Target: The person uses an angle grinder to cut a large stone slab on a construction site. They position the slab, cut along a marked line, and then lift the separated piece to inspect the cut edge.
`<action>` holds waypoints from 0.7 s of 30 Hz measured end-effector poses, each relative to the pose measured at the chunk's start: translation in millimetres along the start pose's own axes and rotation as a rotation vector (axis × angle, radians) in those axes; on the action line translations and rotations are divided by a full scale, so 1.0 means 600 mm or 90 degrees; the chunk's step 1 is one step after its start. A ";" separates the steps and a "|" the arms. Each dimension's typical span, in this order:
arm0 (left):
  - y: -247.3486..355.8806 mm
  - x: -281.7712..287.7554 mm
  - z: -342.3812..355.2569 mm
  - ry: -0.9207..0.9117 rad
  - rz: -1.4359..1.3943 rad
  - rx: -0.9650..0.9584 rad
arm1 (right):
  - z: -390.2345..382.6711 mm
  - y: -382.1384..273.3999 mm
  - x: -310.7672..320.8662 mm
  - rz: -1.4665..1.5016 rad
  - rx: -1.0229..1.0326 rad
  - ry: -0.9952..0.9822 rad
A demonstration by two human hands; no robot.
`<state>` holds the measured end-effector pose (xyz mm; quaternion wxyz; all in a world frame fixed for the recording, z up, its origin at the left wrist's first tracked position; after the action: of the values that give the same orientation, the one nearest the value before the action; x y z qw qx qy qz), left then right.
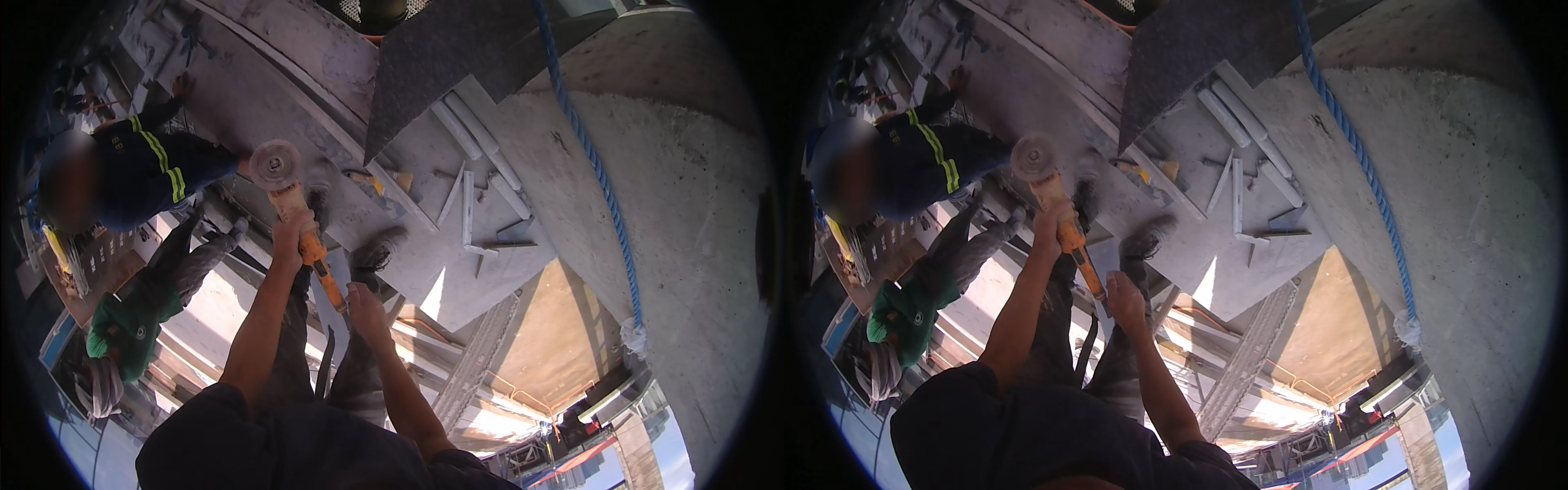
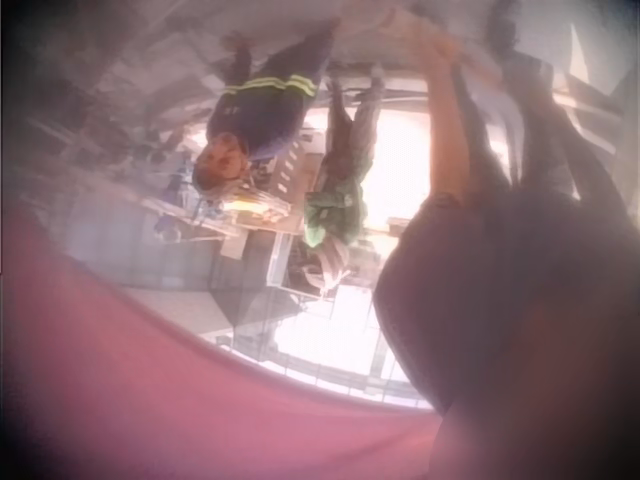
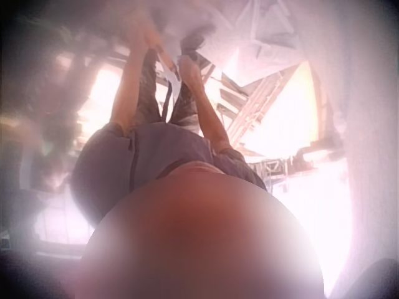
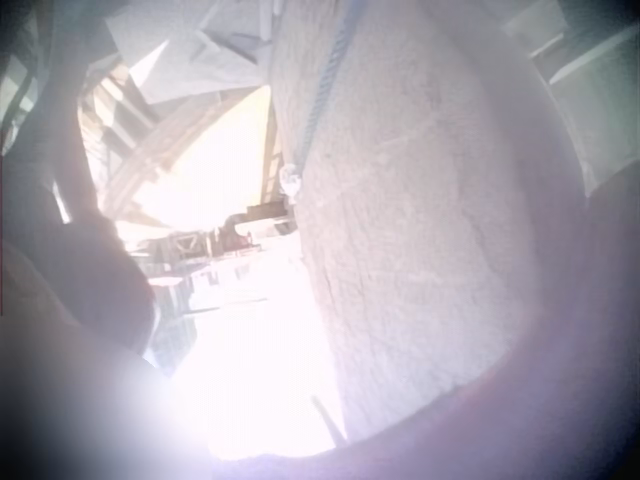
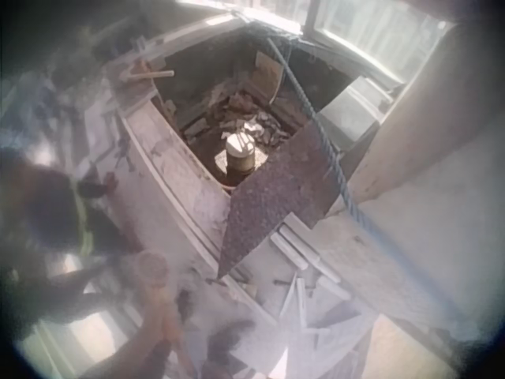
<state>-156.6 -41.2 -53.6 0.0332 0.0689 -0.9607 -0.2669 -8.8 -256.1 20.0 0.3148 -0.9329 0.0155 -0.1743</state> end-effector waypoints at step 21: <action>0.330 -0.223 0.020 -0.297 0.007 -0.042 | 0.163 -0.354 -0.008 -0.034 0.181 0.079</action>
<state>-48.1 152.7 35.0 -0.1860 -0.0008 -0.9334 -0.3070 2.5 -28.7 72.1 0.4371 -0.8666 -0.0143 -0.2403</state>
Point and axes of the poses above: each hand's wrist, its own z-axis towards the middle knuckle, its own x-axis out of the back of the hand, y = z × x, the point moved 6 cm from there along z, towards the middle knuckle, and after that the axes turned 3 degrees about y, right-handed, at the moved point
